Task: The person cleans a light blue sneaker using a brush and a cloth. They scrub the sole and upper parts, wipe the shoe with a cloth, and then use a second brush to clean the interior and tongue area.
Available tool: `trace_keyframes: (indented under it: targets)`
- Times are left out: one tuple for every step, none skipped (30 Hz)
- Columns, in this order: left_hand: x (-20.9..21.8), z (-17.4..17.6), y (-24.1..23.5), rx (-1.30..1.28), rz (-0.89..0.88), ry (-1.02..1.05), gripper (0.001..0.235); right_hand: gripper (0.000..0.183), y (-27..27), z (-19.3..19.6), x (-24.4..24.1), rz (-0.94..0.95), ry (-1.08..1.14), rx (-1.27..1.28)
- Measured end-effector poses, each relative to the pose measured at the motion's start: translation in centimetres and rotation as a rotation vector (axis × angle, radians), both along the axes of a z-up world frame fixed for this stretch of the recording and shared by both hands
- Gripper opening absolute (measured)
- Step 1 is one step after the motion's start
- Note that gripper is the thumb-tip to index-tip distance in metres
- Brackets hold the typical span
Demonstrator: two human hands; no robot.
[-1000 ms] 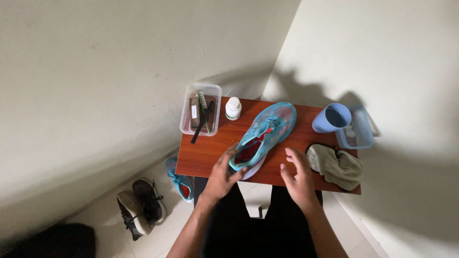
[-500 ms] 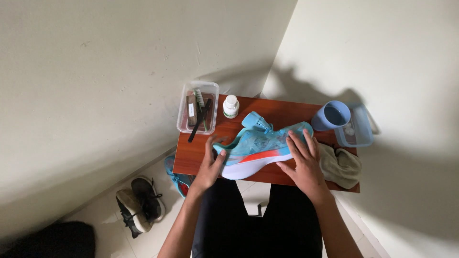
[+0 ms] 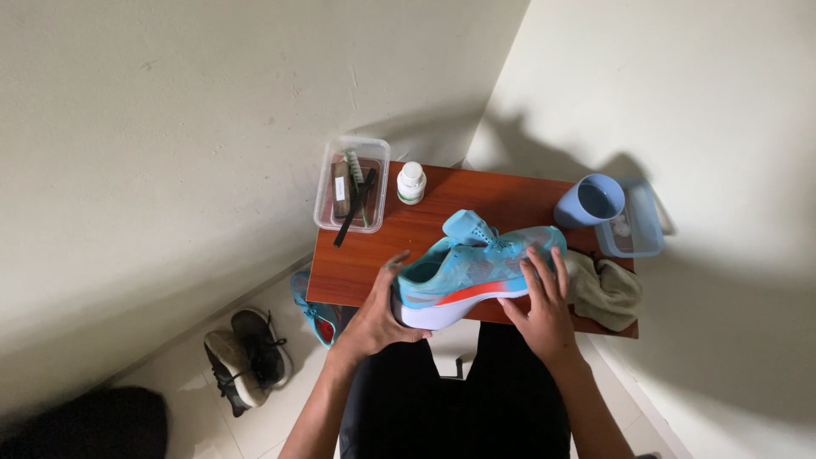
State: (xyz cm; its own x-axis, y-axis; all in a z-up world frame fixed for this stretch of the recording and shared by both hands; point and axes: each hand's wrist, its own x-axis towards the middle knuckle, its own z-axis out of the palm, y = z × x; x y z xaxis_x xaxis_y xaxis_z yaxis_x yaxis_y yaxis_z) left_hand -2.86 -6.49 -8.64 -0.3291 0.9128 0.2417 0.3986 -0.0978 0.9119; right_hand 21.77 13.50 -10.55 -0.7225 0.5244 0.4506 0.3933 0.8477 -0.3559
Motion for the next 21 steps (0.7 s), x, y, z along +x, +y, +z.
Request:
trace_keyframes:
  targets:
    - [0.2, -0.1, 0.1, 0.000, -0.002, -0.001, 0.117, 0.071, -0.1, -0.5, 0.2, -0.002, -0.001, 0.000]
    - [0.3, -0.2, 0.3, 0.005, 0.006, 0.057, 0.113, 0.071, -0.2, -1.0, 0.4, -0.025, 0.003, 0.029]
    - [0.4, -0.2, 0.4, 0.010, 0.013, 0.116, 0.109, 0.070, -0.3, -1.5, 0.5, -0.049, 0.008, 0.058]
    - [0.4, -0.3, 0.3, 0.008, 0.012, 0.114, 0.109, 0.070, -0.4, -2.3, 0.7, -0.050, 0.006, 0.057]
    - [0.4, -0.4, 0.2, -0.003, 0.023, 0.215, 0.105, 0.071, -0.5, -3.0, 0.9, -0.077, 0.019, 0.025]
    - [0.3, -0.5, 0.2, -0.012, 0.035, 0.319, 0.101, 0.071, -0.4, -3.8, 0.9, -0.104, 0.034, -0.004]
    - [0.2, -1.1, 0.3, -0.012, 0.034, 0.320, 0.101, 0.071, -0.3, -4.2, 0.8, -0.105, 0.035, -0.004]
    - [0.2, -1.7, 0.3, -0.005, 0.049, 0.419, 0.093, 0.071, -0.3, -4.7, 0.8, -0.100, 0.035, -0.030]
    - [0.1, -2.3, 0.3, 0.002, 0.063, 0.518, 0.086, 0.071, -0.2, -5.2, 0.7, -0.095, 0.035, -0.055]
    - [-0.3, -3.3, 0.4, 0.003, 0.064, 0.519, 0.086, 0.071, -0.1, -5.3, 0.5, -0.094, 0.036, -0.055]
    - [-0.7, -4.3, 0.4, 0.038, 0.051, 0.578, 0.080, 0.069, 0.0, -5.4, 0.3, -0.083, 0.037, -0.090]
    - [-1.0, -5.3, 0.3, 0.071, 0.037, 0.636, 0.075, 0.067, -0.1, -5.6, 0.3, -0.073, 0.038, -0.127]
    - [-1.1, -5.5, 0.4, 0.070, 0.037, 0.637, 0.075, 0.067, -0.2, -5.7, 0.2, -0.073, 0.038, -0.128]
    - [-1.2, -5.6, 0.5, 0.104, 0.030, 0.655, 0.075, 0.068, -0.1, -5.7, 0.1, -0.068, 0.034, -0.152]
    - [-1.3, -5.7, 0.7, 0.138, 0.024, 0.674, 0.075, 0.069, -0.2, -5.7, 0.0, -0.062, 0.030, -0.175]
    - [-1.1, -5.0, 0.8, 0.136, 0.024, 0.675, 0.075, 0.069, -0.3, -5.6, -0.1, -0.061, 0.031, -0.178]
    - [-1.0, -4.3, 0.8, 0.169, 0.022, 0.674, 0.071, 0.068, -0.5, -5.5, -0.1, -0.065, 0.038, -0.171]
    - [-1.0, -3.6, 1.0, 0.205, 0.024, 0.675, 0.068, 0.068, -0.5, -5.4, -0.5, -0.065, 0.047, -0.161]
    - [-1.0, -2.9, 1.0, 0.203, 0.028, 0.679, 0.068, 0.068, -0.7, -4.5, -0.7, -0.060, 0.050, -0.161]
    - [-0.9, -2.2, 1.0, 0.254, 0.046, 0.646, 0.073, 0.061, -1.0, -3.7, -1.0, -0.078, 0.120, -0.166]
    - [-0.8, -1.5, 0.9, 0.305, 0.063, 0.613, 0.079, 0.053, -1.3, -2.9, -1.3, -0.097, 0.190, -0.171]
